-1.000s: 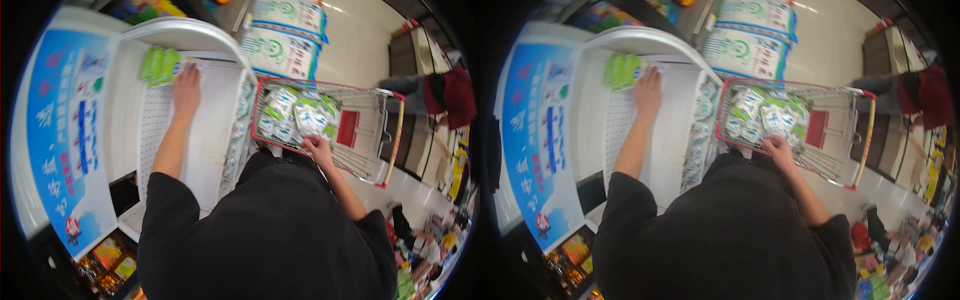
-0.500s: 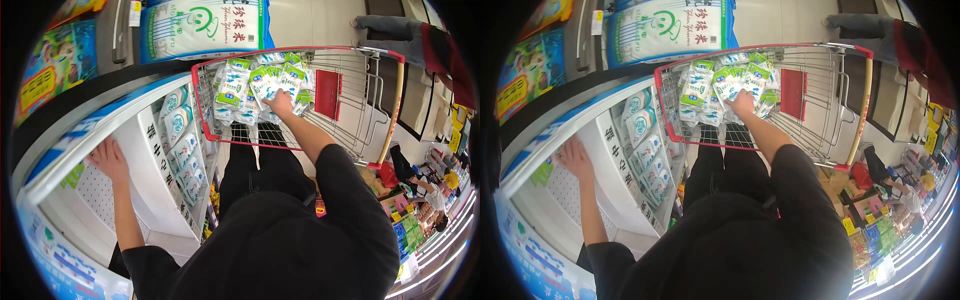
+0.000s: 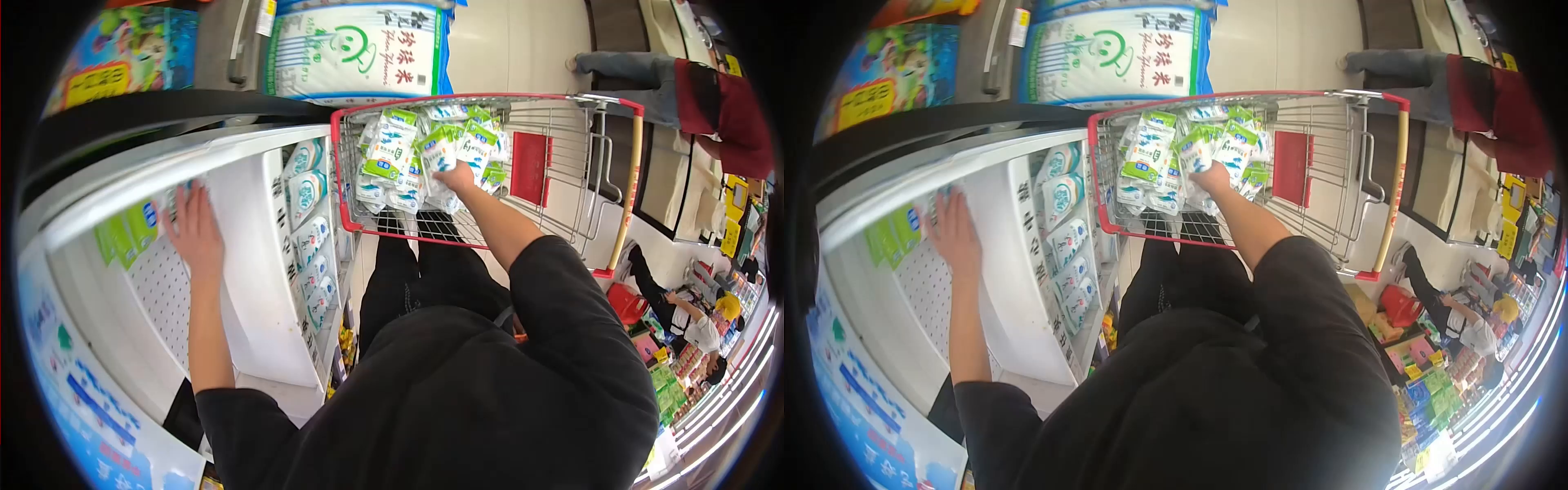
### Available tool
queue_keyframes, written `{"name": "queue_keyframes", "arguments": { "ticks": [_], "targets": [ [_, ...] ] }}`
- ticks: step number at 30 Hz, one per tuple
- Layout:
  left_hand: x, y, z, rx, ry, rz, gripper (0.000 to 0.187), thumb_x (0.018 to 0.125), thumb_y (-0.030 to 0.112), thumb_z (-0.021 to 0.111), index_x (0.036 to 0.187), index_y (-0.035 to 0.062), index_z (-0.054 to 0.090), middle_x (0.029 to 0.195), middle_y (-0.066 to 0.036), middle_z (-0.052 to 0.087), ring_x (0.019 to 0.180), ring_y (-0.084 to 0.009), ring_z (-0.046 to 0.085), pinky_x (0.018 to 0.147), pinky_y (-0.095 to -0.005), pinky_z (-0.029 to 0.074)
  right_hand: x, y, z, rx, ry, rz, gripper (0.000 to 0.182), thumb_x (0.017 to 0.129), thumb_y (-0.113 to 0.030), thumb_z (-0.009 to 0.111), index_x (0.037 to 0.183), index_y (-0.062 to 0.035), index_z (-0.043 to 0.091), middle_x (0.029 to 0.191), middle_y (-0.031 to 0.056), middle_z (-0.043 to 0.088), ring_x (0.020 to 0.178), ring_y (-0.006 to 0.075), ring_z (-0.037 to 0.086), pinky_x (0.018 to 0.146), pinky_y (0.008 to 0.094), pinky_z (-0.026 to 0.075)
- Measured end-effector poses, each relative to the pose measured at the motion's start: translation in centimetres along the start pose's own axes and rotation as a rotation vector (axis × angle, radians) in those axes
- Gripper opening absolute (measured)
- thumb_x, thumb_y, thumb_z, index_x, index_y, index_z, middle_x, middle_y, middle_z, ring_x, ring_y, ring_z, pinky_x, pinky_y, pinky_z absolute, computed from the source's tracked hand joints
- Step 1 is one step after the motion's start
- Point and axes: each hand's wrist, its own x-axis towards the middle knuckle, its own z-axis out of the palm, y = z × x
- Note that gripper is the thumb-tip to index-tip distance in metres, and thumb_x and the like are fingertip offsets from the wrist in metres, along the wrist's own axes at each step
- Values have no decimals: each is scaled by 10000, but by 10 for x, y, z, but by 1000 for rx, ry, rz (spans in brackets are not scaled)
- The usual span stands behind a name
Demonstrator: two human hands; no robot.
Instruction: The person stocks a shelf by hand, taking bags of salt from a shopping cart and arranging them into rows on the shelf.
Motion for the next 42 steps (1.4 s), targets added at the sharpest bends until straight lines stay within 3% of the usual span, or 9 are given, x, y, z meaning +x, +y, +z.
{"name": "queue_keyframes", "arguments": {
  "ticks": [2,3,6,7,15,25,27,34,42],
  "targets": [
    [-29,1,60,-17,68,13,408,1020,94,605,1424,62,658,1516,-85,636,1480,-306,519,1256,-602,266,-31,2,-21,-35,63,-4,749,704,-327,950,1326,-5,687,1238,223,752,1121,345,733,970,431,579],
    [-58,-26,105,-243,-168,-183,419,1019,104,583,1431,53,643,1520,-111,621,1459,-314,535,1255,-603,275,-43,14,-26,-121,152,11,858,721,-293,941,1443,6,585,1360,234,687,1211,339,681,1028,439,552],
    [-15,-10,25,-100,-94,-5,445,994,124,572,1426,35,635,1490,-173,617,1462,-324,526,1173,-619,394,-135,-36,-77,387,-231,-249,622,847,-71,865,1407,18,610,1254,133,735,1144,253,708,999,410,568],
    [-12,-16,11,-189,172,147,464,951,137,594,1398,23,649,1480,-151,628,1468,-321,521,1185,-597,388,-169,-54,-89,423,-268,-205,595,838,-22,842,1390,21,626,1220,125,756,1031,223,737,936,378,585],
    [-9,-16,-52,-139,96,-5,584,1029,388,588,1493,33,589,1641,-126,494,1585,-292,350,1317,-535,221,-348,-99,-118,659,-473,-370,531,857,27,795,1346,58,593,1192,137,753,1016,220,755,913,387,615],
    [6,-11,-63,-286,-87,119,779,1015,547,587,1607,57,458,1710,-102,403,1620,-291,271,1336,-528,155,-380,-88,-123,764,-472,-443,604,846,-41,873,1371,48,587,1214,127,753,1040,214,754,929,378,612],
    [16,-27,-90,-112,-355,308,705,1019,410,596,1615,67,442,1718,-107,385,1623,-299,266,1336,-530,170,-379,-87,-127,766,-461,-453,600,846,-39,872,1368,49,588,1211,126,754,1038,212,755,926,377,613],
    [34,-33,-48,100,-148,323,630,980,128,561,1601,95,462,1687,-136,414,1578,-337,348,1307,-528,265,-371,-91,-133,785,-496,-449,569,853,-27,861,1351,46,595,1207,124,758,1031,207,761,916,371,620],
    [58,-33,-34,-527,-143,286,824,853,-127,561,1627,112,415,1606,-147,471,1530,-353,396,1314,-550,245,-373,-83,-139,804,-496,-423,609,847,-42,878,1373,39,583,1231,126,753,1052,215,760,936,381,618]
  ]
}}
